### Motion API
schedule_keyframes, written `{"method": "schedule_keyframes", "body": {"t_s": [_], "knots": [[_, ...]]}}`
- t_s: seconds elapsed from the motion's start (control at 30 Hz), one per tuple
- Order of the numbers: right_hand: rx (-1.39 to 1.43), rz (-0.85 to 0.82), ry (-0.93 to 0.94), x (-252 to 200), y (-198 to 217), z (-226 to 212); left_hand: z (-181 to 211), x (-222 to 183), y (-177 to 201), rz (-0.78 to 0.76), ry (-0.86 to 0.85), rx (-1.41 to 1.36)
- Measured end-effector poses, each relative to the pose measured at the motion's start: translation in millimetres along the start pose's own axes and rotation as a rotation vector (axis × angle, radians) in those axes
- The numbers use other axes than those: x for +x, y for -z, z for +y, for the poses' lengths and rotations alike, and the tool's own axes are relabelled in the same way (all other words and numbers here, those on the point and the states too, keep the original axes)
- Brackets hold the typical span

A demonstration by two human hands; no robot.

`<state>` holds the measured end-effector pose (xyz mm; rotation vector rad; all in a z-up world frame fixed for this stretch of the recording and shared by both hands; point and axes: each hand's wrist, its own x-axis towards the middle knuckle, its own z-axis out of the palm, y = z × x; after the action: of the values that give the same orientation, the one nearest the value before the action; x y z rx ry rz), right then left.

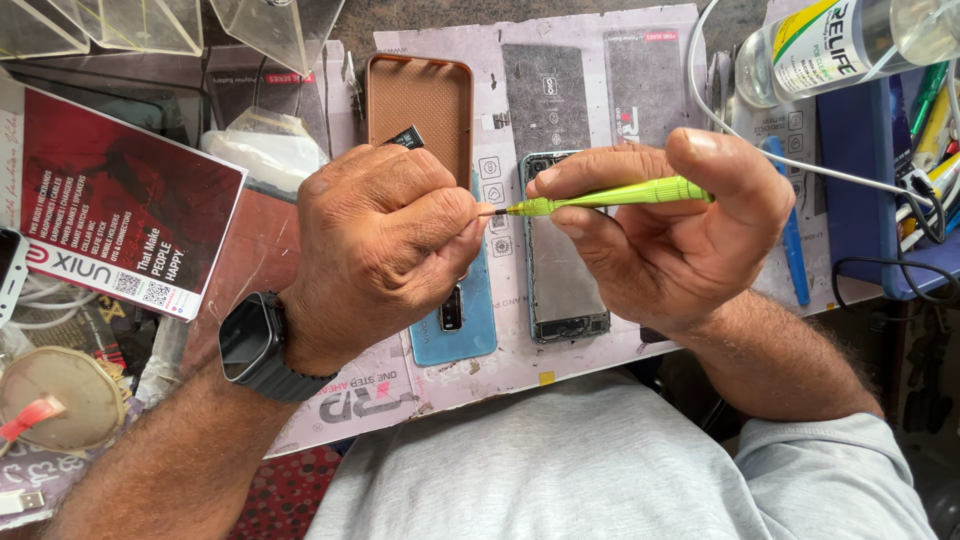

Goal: The person uses a green screwdriver to remove multiple small screws from the internal frame of a disassembled smartphone. The person carefully places each removed screw into a compartment of a brown plastic tray. The smartphone chassis remains open on the workbench throughout the process.

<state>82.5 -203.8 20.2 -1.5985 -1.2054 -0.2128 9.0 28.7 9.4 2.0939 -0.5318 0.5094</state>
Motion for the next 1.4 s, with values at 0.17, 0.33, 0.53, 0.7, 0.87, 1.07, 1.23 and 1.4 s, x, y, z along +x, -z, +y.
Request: {"method": "schedule_keyframes", "body": {"t_s": [0.17,0.33,0.53,0.7,0.87,1.07,1.23,1.4], "knots": [[0.026,0.021,0.005,2,-3,-2,0,-1,-2,-0.006,0.005,0.011],[0.016,0.03,-0.01,-4,1,0,3,1,-4,-0.05,0.059,0.093],[-0.088,0.146,-0.034,-37,27,6,4,5,-9,-0.287,-0.021,0.131],[-0.179,0.15,-0.176,-71,54,5,9,0,-24,-0.539,-0.109,0.135],[-0.191,0.163,-0.254,-93,54,7,11,-5,-30,-0.605,-0.097,0.18],[-0.187,0.142,-0.232,-98,52,13,10,-2,-30,-0.635,-0.1,0.207],[-0.215,0.123,-0.231,-98,50,15,9,-3,-30,-0.642,-0.1,0.211],[-0.231,0.115,-0.225,-100,50,16,8,-5,-31,-0.646,-0.095,0.212]]}}
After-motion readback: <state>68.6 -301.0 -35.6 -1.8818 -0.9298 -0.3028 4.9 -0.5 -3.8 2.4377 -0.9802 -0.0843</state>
